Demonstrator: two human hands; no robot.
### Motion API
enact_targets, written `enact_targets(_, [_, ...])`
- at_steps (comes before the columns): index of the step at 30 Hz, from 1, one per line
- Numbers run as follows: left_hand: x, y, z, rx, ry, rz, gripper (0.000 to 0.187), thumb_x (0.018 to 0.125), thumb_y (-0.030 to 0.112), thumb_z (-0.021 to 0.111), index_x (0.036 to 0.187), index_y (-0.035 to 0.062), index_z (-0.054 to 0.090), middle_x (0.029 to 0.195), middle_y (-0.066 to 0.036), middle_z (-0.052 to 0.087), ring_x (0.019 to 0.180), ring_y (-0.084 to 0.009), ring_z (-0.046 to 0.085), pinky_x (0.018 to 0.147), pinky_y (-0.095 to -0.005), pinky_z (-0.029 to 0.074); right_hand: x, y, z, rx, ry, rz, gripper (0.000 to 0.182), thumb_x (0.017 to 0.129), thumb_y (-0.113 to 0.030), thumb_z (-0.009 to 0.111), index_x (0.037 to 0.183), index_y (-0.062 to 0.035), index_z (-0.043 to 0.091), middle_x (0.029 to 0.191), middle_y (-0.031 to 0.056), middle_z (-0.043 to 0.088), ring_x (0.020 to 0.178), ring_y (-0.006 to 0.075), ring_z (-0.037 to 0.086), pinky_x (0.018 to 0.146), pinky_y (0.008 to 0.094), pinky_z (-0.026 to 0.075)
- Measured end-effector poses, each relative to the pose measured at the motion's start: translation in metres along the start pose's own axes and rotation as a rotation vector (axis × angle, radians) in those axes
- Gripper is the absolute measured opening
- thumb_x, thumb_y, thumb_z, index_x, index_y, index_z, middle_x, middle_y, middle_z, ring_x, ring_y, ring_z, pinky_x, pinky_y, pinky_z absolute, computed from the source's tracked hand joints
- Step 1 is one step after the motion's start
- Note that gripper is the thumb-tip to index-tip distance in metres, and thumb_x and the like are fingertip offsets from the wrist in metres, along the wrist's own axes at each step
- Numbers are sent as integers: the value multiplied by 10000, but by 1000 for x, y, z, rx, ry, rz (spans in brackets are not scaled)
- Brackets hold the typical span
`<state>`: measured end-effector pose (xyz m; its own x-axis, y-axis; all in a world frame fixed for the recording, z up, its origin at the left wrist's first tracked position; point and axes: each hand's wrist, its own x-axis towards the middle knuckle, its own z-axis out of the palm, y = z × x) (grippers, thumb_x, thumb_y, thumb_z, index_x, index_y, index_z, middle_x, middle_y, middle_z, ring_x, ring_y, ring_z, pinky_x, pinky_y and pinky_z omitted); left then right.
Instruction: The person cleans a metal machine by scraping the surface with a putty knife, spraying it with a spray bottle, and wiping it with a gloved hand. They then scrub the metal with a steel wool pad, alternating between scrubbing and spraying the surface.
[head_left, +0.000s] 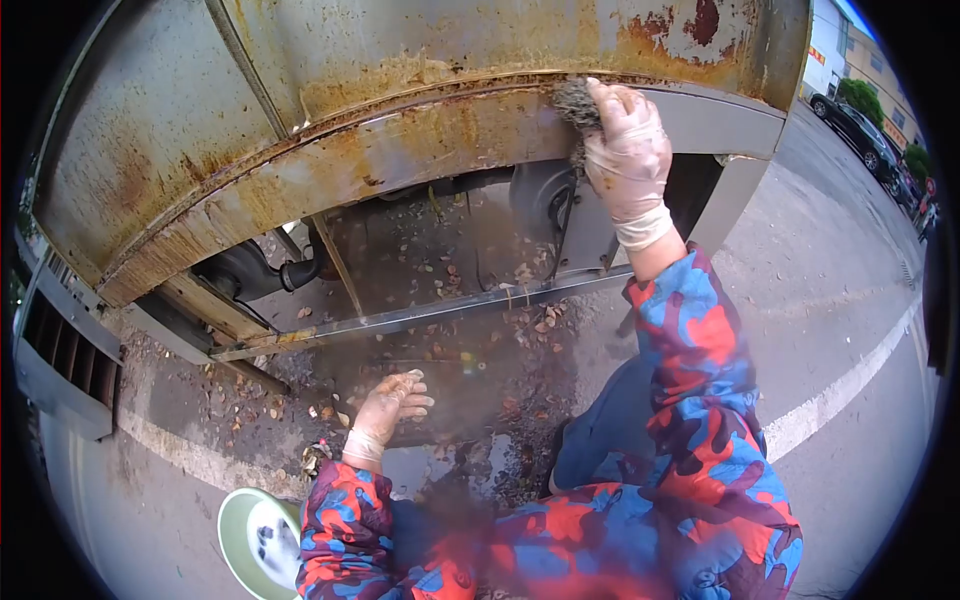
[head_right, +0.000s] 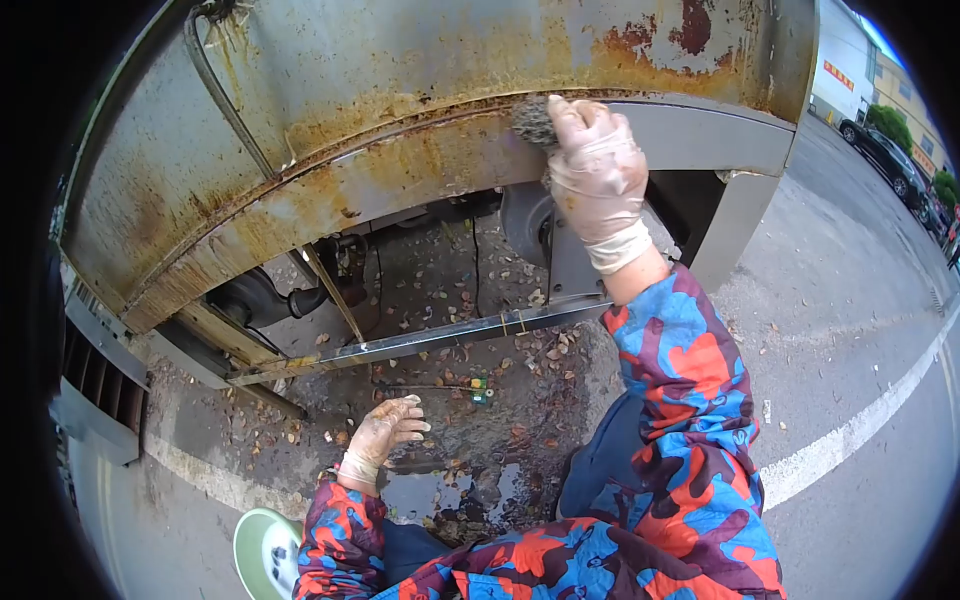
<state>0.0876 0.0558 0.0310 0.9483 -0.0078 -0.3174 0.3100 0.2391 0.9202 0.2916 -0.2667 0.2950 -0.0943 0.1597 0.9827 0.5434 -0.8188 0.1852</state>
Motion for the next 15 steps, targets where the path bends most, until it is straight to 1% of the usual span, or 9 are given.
enact_targets(3, [-1, -2, -5, 21, -16, 18, 374, 972, 247, 515, 1236, -17, 502, 1096, -161, 593, 918, -273, 654, 753, -342, 556, -3, -1, 7, 10, 41, 21, 459, 599, 15, 632, 1042, -105, 630, 961, 74, 621, 855, 291, 589, 720, 384, 507])
enact_targets(4, [-1, -4, -7, 32, -14, 7, 384, 971, 253, 518, 1241, -18, 500, 1100, -161, 592, 918, -274, 654, 753, -340, 556, 6, -24, 11, -4, 21, -32, 409, 603, -17, 630, 1003, -103, 625, 929, 69, 620, 826, 281, 596, 694, 367, 510])
enact_targets(5, [0, -5, -8, 44, -9, -1, 393, 970, 260, 520, 1247, -19, 498, 1104, -161, 590, 918, -275, 654, 752, -338, 556, 14, -50, 16, -41, -89, -11, 316, 619, -62, 625, 932, -103, 609, 878, 58, 612, 778, 264, 596, 658, 351, 507])
enact_targets(6, [1, -8, -10, 46, -6, -3, 393, 970, 260, 520, 1247, -19, 498, 1104, -161, 590, 918, -275, 654, 752, -338, 556, 22, -65, 28, -4, -41, -91, 237, 648, -99, 605, 884, -109, 594, 820, 46, 596, 733, 247, 592, 625, 335, 500])
enact_targets(7, [5, -11, -10, 32, -18, -1, 395, 969, 261, 520, 1250, -16, 497, 1107, -160, 590, 916, -275, 654, 752, -338, 556, 31, -86, 32, -17, -96, -111, 185, 682, -116, 578, 866, -107, 587, 789, 47, 582, 716, 235, 586, 617, 327, 494])
enact_targets(9, [16, -14, -7, 25, -34, 0, 396, 969, 261, 521, 1254, -13, 496, 1109, -160, 589, 914, -275, 654, 751, -338, 556, 40, -114, 51, 103, -78, -261, 194, 716, -179, 549, 901, -138, 590, 778, 36, 577, 691, 215, 573, 621, 309, 495])
enact_targets(10, [20, -17, -6, 22, -51, -24, 408, 969, 257, 517, 1271, -16, 482, 1115, -167, 591, 934, -290, 648, 765, -355, 551, 44, -120, 50, 116, -109, -267, 208, 720, -187, 548, 923, -170, 592, 788, 25, 579, 707, 212, 586, 627, 312, 496])
enact_targets(12, [28, -29, -7, 10, -68, -44, 421, 969, 252, 514, 1287, -20, 467, 1121, -175, 593, 953, -304, 641, 780, -372, 545, 44, -104, 47, 161, -127, -344, 207, 732, -181, 546, 933, -181, 593, 799, 18, 579, 728, 216, 599, 611, 320, 504])
enact_targets(15, [30, -41, -15, 4, -135, -8, 436, 968, 249, 513, 1304, -20, 442, 1121, -178, 590, 956, -310, 639, 787, -383, 547, 39, -44, 16, 14, -199, -331, 281, 716, -136, 584, 992, -166, 620, 868, 9, 612, 757, 224, 612, 590, 324, 521])
